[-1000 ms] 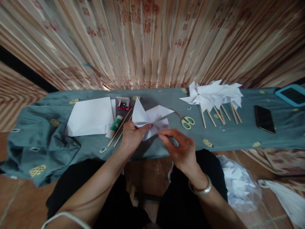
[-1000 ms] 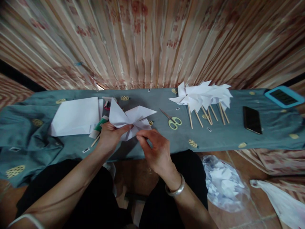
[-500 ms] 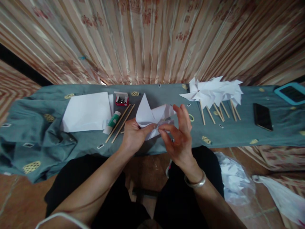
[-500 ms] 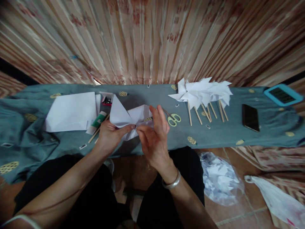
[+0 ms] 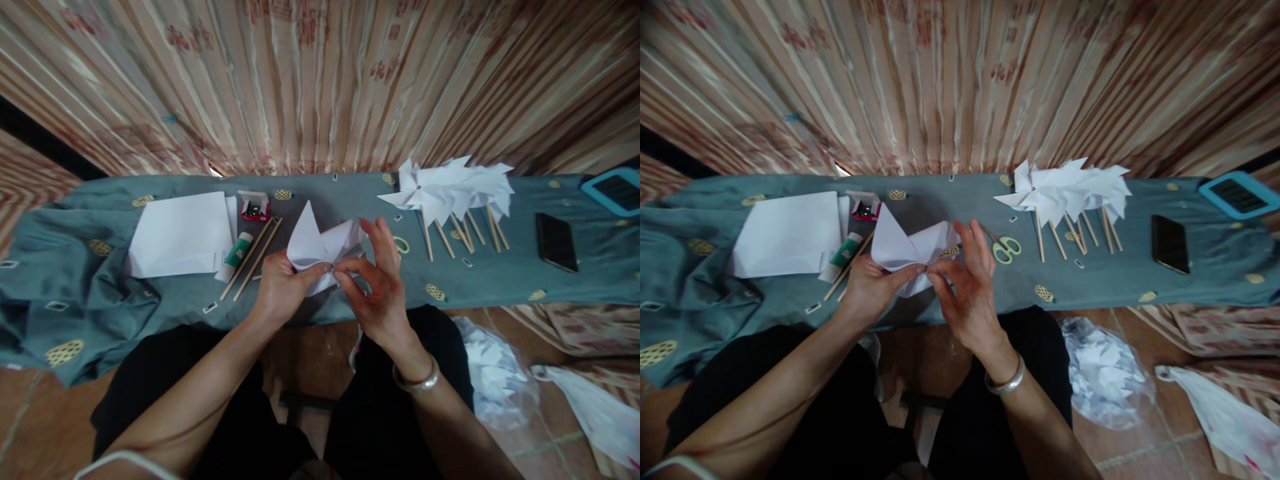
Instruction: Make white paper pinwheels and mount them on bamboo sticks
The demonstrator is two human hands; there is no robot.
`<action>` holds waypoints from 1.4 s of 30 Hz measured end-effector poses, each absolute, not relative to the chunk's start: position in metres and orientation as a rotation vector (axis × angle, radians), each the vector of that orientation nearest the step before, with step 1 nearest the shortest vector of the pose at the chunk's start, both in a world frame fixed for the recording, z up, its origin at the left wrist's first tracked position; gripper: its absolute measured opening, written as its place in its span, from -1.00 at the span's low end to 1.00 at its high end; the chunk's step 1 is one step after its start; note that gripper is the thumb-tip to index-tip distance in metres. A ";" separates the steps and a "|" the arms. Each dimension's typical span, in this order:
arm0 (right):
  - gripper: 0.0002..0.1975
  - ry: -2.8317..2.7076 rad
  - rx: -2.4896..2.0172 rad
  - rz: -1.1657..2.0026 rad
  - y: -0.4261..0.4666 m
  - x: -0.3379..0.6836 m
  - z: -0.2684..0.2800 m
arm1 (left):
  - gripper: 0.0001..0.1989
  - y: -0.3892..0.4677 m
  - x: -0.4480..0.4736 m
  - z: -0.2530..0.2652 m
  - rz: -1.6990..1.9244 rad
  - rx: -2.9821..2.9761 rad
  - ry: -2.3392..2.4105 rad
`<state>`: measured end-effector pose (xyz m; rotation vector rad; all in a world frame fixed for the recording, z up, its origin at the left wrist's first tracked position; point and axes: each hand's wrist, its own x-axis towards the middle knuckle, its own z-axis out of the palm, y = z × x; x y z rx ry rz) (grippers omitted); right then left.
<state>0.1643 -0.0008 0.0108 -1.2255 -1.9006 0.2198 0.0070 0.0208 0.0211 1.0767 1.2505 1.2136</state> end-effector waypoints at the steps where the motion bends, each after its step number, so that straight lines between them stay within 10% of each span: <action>1: -0.91 -1.900 -1.226 0.231 0.000 0.165 0.011 | -0.76 0.021 0.007 0.021 1.216 1.084 1.245; 42: -0.90 -1.839 -1.240 0.604 0.003 0.173 0.012 | -0.81 0.016 0.003 0.016 1.094 1.280 1.352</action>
